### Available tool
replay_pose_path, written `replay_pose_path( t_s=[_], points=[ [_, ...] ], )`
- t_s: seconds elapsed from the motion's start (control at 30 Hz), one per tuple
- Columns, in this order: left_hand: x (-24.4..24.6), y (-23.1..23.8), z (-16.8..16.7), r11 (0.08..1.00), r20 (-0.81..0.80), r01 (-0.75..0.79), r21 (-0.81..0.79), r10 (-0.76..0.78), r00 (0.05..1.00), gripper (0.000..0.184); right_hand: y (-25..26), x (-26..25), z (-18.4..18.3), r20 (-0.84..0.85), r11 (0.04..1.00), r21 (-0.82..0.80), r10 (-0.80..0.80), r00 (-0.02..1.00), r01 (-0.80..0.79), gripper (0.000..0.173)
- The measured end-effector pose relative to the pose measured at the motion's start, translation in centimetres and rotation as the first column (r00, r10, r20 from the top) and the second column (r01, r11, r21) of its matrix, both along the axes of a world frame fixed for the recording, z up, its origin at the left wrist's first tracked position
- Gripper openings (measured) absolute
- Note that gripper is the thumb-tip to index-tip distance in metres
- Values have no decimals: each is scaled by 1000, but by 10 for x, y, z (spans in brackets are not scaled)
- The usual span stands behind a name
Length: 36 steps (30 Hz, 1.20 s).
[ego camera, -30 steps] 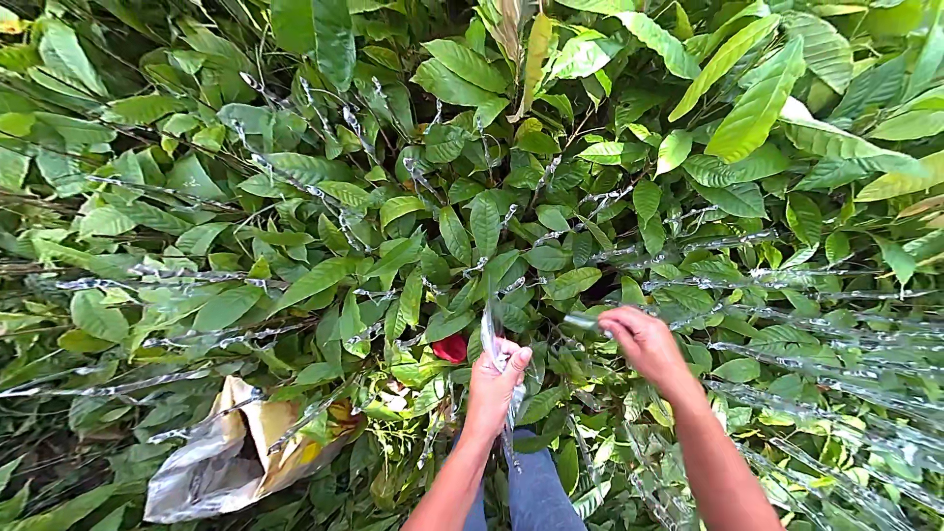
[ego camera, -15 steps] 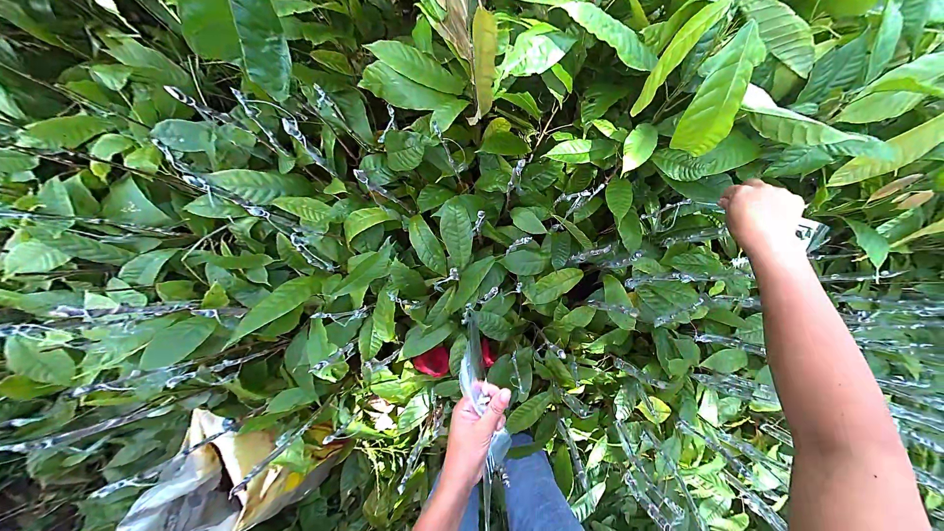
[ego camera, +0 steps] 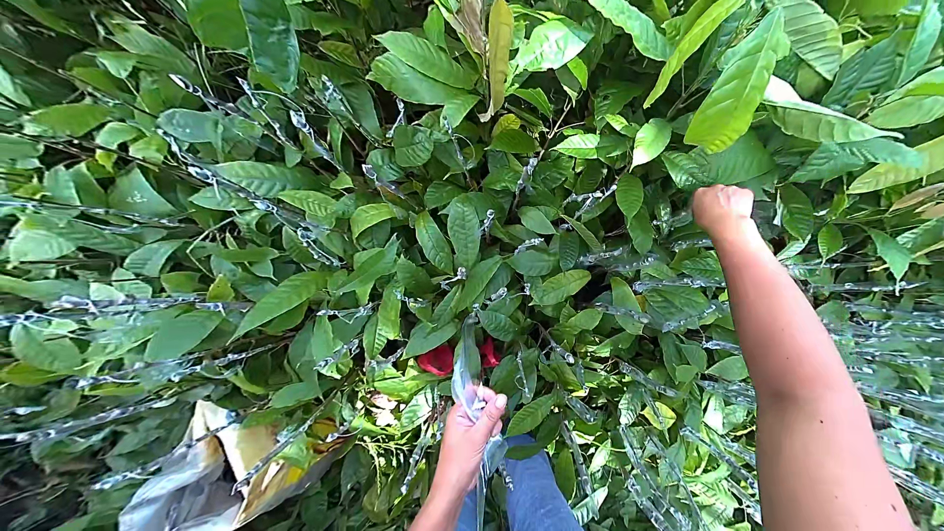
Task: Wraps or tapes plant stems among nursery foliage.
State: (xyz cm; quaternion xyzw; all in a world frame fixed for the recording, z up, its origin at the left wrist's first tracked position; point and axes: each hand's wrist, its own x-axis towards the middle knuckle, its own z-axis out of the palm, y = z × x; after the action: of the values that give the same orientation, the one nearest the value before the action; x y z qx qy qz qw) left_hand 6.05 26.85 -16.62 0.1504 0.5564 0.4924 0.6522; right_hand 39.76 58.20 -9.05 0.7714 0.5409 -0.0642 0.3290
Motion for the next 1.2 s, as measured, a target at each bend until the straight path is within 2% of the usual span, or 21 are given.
replay_pose_path(
  t_s=[0.2, 0.37, 0.57, 0.73, 0.87, 0.9, 1.0, 1.1, 1.17, 1.2],
  points=[
    [-11, -3, -4, 999, -8, -44, -9, 44, 999, 12, -3, -3, -34, 1, 997, -74, 28, 1000, -27, 27],
    [-13, -3, -9, 998, -19, -55, -28, 55, 998, 10, -7, 1, -81, -47, 986, 23, 168, 985, -168, 25],
    [-15, -6, -13, 997, -15, -64, -49, 63, 998, 14, -9, -17, -108, -89, 976, -126, 166, 982, -176, 32],
    [-15, -6, -20, 995, -43, -66, -78, 63, 997, 13, -16, -19, -136, -185, 935, -195, 263, 947, -298, 35],
    [-14, -7, -25, 998, 28, -66, -13, 67, 997, 7, -24, -10, -165, -241, 916, -159, 326, 914, -369, 32],
    [-15, -8, -26, 998, 56, -61, 20, 60, 997, 9, -25, -8, -167, -237, 909, -167, 338, 911, -381, 32],
    [-17, -4, -27, 995, 111, -22, 95, 11, 994, 37, -24, 2, -167, -279, 890, -203, 348, 895, -409, 36],
    [-20, 2, -22, 991, 123, 23, 130, -39, 992, 48, -38, 27, -176, -388, 939, -116, 258, 885, -325, 45],
    [-21, 8, -14, 992, 123, 29, 121, -44, 991, 43, -52, 33, -171, -409, 982, -45, 150, 900, -184, 52],
    [-21, 12, -10, 993, 123, 24, 112, -38, 992, 39, -58, 30, -163, -382, 982, -69, 135, 914, -174, 51]
  ],
)
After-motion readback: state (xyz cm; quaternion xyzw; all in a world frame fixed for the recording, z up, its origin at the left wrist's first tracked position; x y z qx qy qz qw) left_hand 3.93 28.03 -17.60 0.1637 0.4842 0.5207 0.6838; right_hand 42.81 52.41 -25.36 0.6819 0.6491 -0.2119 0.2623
